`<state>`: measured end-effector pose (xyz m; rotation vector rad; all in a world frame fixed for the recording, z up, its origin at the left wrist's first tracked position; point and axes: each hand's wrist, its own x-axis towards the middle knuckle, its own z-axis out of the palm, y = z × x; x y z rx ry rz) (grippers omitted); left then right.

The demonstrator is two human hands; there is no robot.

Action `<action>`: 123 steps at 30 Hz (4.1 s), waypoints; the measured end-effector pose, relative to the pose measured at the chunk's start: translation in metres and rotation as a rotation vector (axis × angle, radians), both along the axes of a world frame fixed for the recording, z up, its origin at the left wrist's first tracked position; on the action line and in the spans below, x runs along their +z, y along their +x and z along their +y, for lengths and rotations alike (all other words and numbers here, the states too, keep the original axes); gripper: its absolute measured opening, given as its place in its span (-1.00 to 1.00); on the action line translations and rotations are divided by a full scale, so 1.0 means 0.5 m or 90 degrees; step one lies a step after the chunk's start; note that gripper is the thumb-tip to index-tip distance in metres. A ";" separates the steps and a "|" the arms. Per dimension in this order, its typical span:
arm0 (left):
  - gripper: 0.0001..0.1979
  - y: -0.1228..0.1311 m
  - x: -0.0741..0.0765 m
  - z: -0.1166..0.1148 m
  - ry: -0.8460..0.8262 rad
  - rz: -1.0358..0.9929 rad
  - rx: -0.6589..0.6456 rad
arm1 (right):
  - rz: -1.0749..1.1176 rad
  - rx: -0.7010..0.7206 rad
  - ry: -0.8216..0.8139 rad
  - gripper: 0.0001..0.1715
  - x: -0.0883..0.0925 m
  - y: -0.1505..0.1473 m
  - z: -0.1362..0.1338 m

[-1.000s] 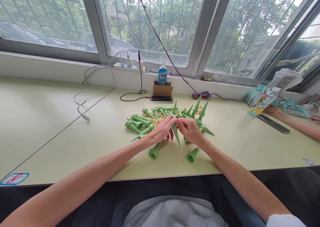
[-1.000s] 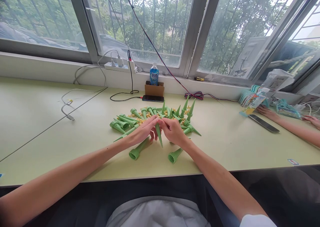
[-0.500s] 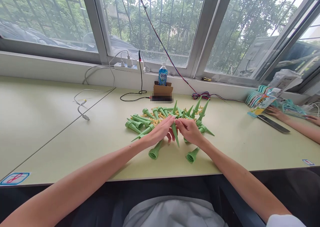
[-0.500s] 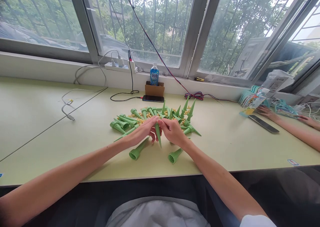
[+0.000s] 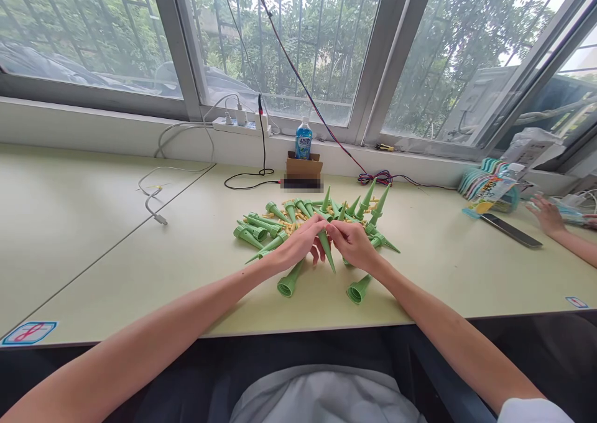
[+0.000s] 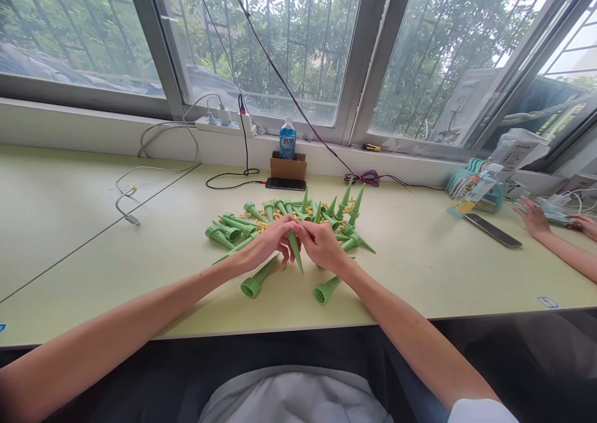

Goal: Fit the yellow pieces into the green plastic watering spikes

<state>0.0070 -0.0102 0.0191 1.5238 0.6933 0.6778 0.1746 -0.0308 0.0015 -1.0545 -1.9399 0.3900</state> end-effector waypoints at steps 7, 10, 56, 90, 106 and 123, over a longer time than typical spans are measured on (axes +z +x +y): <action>-0.77 -0.002 0.003 -0.002 0.022 0.015 0.000 | -0.004 -0.002 0.003 -0.47 -0.003 0.001 0.001; -0.78 -0.002 0.006 -0.004 0.029 0.022 0.005 | -0.003 0.000 0.008 -0.46 -0.005 0.002 0.002; -0.78 -0.011 0.002 -0.001 0.074 0.042 -0.035 | -0.033 0.025 -0.034 -0.47 0.006 0.004 -0.008; -0.71 -0.004 -0.023 0.009 0.127 0.083 0.019 | -0.042 0.019 -0.070 -0.41 0.008 0.007 -0.008; -0.82 -0.006 0.000 -0.002 0.065 -0.002 -0.011 | -0.024 0.010 -0.010 -0.39 0.002 0.003 -0.001; -0.84 0.014 -0.025 -0.004 0.131 -0.052 0.059 | 0.012 -0.066 0.030 -0.30 -0.005 -0.015 0.007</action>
